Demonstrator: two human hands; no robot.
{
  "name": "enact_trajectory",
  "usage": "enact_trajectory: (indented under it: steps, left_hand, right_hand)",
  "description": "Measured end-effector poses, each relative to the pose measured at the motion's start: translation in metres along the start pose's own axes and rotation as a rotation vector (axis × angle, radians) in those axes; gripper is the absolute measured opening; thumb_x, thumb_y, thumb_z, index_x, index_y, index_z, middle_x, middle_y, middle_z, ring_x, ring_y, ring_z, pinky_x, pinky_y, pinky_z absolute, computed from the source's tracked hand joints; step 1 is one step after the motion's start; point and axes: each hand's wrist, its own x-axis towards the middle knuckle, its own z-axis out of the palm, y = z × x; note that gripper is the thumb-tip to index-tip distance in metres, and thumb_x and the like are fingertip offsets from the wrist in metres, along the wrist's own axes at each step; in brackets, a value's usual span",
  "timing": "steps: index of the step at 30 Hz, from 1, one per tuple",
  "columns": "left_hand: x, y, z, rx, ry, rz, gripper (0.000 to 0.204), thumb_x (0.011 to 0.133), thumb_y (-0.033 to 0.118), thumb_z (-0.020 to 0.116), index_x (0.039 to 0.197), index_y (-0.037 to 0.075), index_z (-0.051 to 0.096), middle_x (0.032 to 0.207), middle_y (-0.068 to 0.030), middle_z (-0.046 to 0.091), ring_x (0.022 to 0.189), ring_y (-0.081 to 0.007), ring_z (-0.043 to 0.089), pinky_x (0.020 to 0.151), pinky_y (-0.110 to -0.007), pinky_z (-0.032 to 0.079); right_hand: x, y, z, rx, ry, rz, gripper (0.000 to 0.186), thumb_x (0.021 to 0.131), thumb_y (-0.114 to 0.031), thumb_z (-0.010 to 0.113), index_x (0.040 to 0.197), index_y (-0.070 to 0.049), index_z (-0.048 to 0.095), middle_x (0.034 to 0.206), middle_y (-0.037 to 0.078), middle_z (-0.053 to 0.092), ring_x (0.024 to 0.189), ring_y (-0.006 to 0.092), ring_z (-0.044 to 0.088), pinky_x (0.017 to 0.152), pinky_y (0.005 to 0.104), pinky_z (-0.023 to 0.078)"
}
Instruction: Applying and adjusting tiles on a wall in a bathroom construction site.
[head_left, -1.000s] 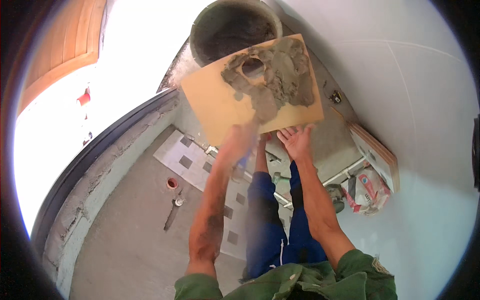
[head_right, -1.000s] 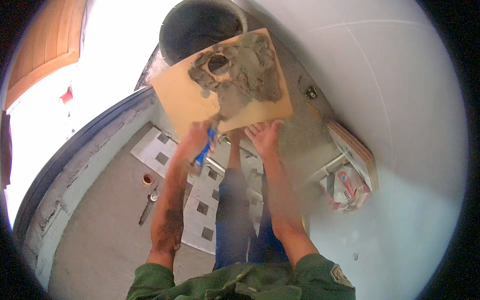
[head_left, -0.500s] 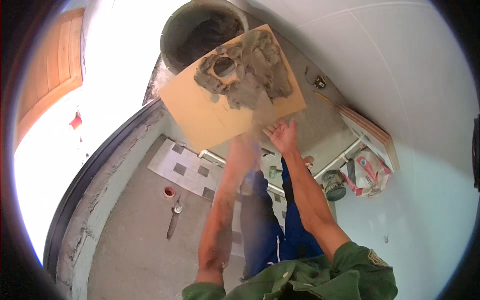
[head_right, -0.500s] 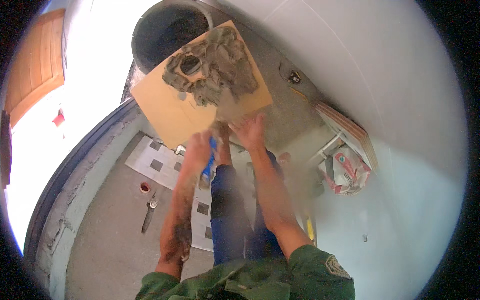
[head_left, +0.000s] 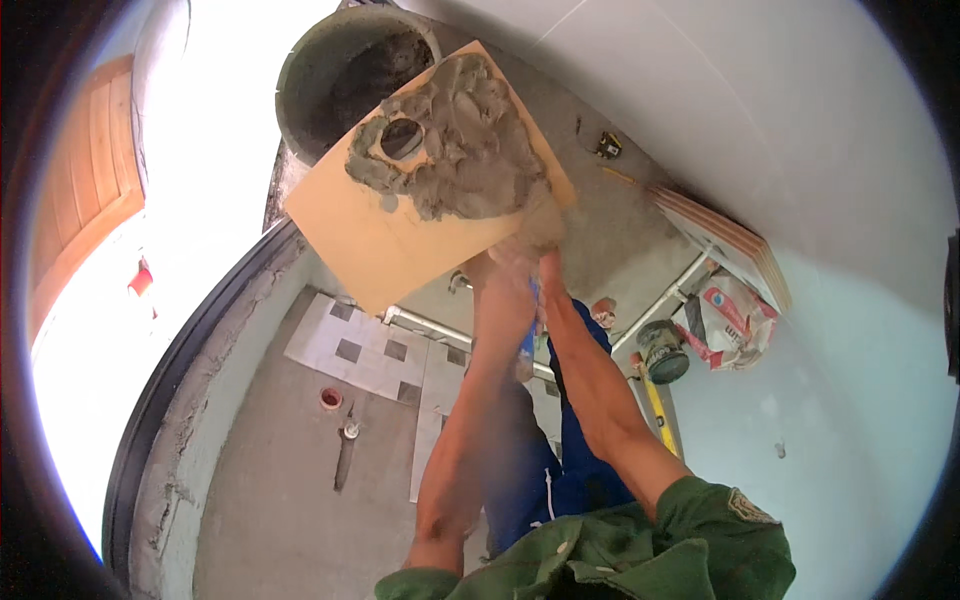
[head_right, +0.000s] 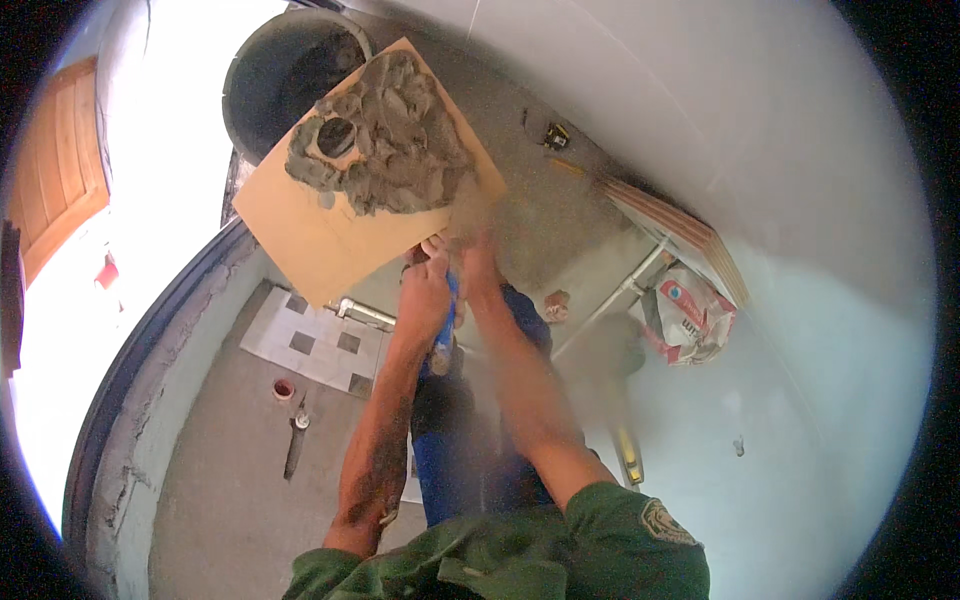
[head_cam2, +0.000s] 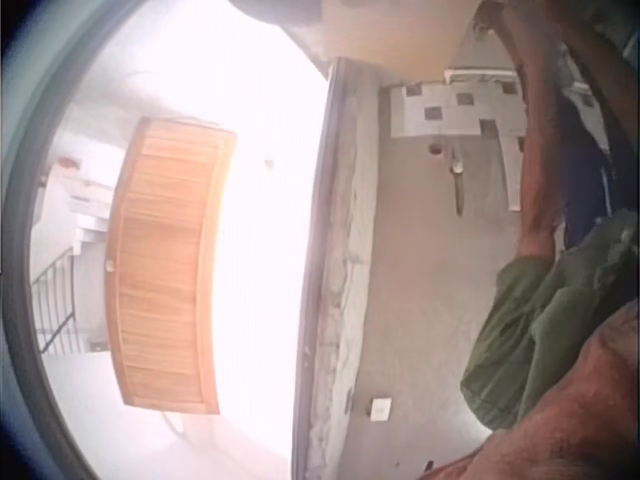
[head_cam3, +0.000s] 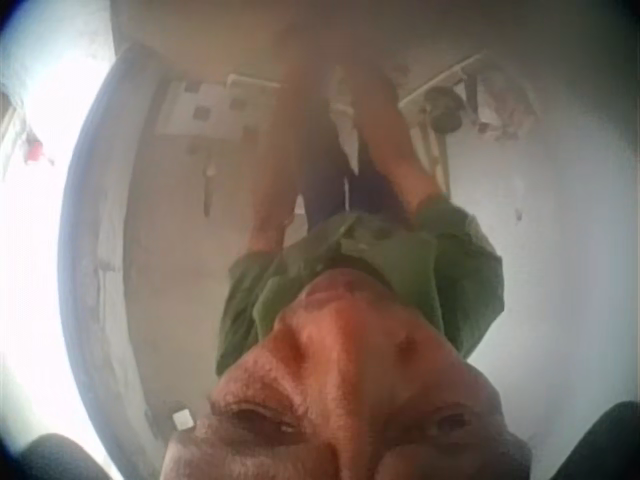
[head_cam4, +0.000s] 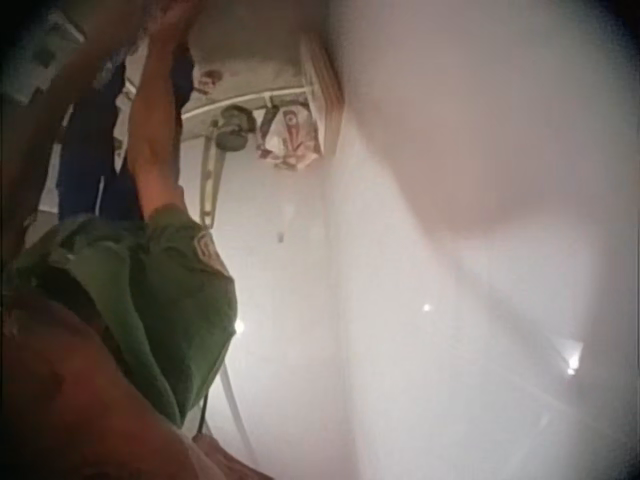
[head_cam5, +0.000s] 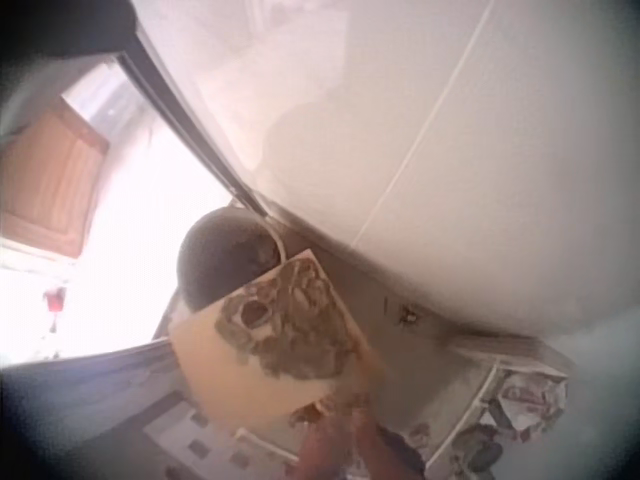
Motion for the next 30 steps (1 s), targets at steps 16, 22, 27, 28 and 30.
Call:
enact_trajectory:
  steps: [16,22,27,28,30]
  left_hand:
    - [-0.025,0.038,0.021,-0.225,-0.071,-0.213,0.047,0.099,0.032,0.039,0.113,-0.011,0.052,0.097,-0.0286,0.063,0.096,-0.0399,0.061,0.077,-0.048,0.047]
    - [0.014,0.031,-0.022,0.936,-0.120,0.533,0.022,0.087,0.014,0.050,0.097,-0.006,0.054,0.089,-0.0291,0.061,0.089,-0.0507,0.058,0.074,-0.055,0.047]
    - [0.017,0.025,-0.023,0.839,-0.219,0.462,0.015,0.085,0.009,0.050,0.093,-0.003,0.055,0.085,-0.0267,0.061,0.082,-0.0464,0.061,0.069,-0.053,0.048]
    - [0.009,0.021,-0.020,0.766,-0.173,0.458,0.015,0.086,0.009,0.049,0.092,-0.003,0.055,0.085,-0.0269,0.061,0.082,-0.0456,0.061,0.069,-0.052,0.049]
    - [-0.002,0.011,-0.016,0.627,-0.110,0.476,0.016,0.087,0.010,0.048,0.092,-0.003,0.056,0.086,-0.0271,0.062,0.083,-0.0447,0.062,0.070,-0.051,0.049]
  right_hand:
    - [0.007,-0.007,0.018,0.524,-0.010,0.150,0.041,0.101,-0.043,0.041,0.115,-0.007,0.056,0.100,0.002,0.064,0.073,0.0189,0.059,0.064,0.0337,0.051]
    - [-0.004,-0.010,0.020,0.618,-0.086,0.227,0.038,0.100,-0.043,0.044,0.112,-0.009,0.057,0.098,0.003,0.064,0.079,0.0186,0.059,0.070,0.0319,0.048]
    - [-0.003,-0.007,0.022,0.256,0.034,0.013,0.039,0.094,-0.039,0.056,0.112,-0.005,0.059,0.105,0.004,0.066,0.102,0.0239,0.061,0.084,0.0349,0.046]
    - [-0.004,-0.005,0.022,-0.007,0.050,-0.200,0.040,0.092,-0.038,0.059,0.114,-0.004,0.059,0.108,0.004,0.065,0.103,0.0249,0.060,0.084,0.0361,0.046]
    - [-0.004,-0.001,0.019,-0.445,-0.019,-0.489,0.044,0.091,-0.037,0.060,0.117,-0.002,0.057,0.113,0.006,0.064,0.105,0.0267,0.059,0.086,0.0383,0.046]
